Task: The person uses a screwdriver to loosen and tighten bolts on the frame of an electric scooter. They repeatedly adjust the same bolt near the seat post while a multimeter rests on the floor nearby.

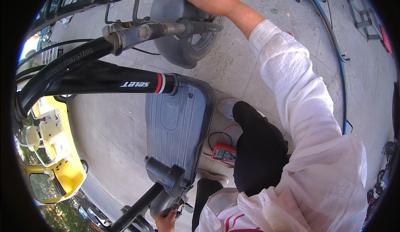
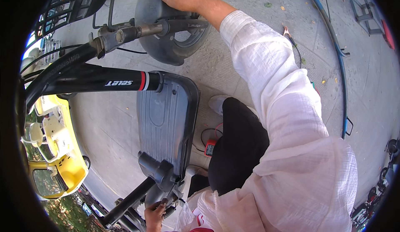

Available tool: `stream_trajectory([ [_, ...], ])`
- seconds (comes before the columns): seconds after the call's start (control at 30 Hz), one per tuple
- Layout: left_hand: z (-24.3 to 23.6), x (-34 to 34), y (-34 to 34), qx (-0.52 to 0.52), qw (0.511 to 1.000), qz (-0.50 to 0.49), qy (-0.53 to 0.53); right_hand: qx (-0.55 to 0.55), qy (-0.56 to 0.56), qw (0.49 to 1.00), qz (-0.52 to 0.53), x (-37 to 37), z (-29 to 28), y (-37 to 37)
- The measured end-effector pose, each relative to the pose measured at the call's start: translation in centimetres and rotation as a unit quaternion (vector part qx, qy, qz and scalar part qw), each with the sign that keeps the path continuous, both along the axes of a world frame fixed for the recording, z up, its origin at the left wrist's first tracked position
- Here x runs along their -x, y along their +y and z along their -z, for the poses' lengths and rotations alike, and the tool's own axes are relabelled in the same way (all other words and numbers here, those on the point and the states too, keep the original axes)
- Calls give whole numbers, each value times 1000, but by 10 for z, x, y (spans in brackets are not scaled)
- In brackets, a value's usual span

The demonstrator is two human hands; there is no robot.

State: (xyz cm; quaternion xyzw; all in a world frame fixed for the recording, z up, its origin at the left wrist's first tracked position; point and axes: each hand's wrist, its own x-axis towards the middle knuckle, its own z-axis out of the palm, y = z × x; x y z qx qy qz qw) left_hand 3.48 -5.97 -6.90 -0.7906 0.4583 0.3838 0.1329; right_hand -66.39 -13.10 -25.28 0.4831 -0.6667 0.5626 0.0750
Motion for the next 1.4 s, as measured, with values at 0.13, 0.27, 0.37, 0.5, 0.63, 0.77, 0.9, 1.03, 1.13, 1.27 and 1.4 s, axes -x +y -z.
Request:
stream_trajectory([
  [0.13, 0, -1, -2, -5, 1000, 2, 3, -9, 15, 1000, 24, 0, 1, -1],
  [0.27, -1, 1, 0, 4, 1000, 7, 1, -44, -8, 999, 18, -3, -6, -1],
  [0.37, -2, 7, -1, 3, 1000, 4, 3, 7, 5, 1000, 0, -1, -1, -2],
  [0.5, -3, 9, 0, 0, 1000, -12, 0, -18, -6, 1000, -2, -3, -4, 1],
  [0.63, 3, 3, -1, 17, 999, -14, 37, -23, 57, 997, 49, -2, -8, 0],
  [0.77, -3, 14, 8, 34, 999, 28, 22, -202, 113, 969, 80, -31, -28, 35],
  [0.9, 12, -10, -5, 42, 990, 135, 8, -299, -273, 889, 213, 14, -15, 84],
  [1.03, 12, -15, -1, 45, 993, 109, 29, -153, -228, 961, 45, -76, -42, 114],
  [1.13, 0, -11, 2, 36, 993, 113, 3, -115, -216, 958, -147, -164, -149, 149],
  [1.27, -14, 13, -1, 15, 991, 134, -17, 8, -152, 946, -286, -245, -244, 185],
  [1.4, -14, 14, 17, 107, 969, 222, 17, -19, -159, 913, -375, -320, -288, 207],
])
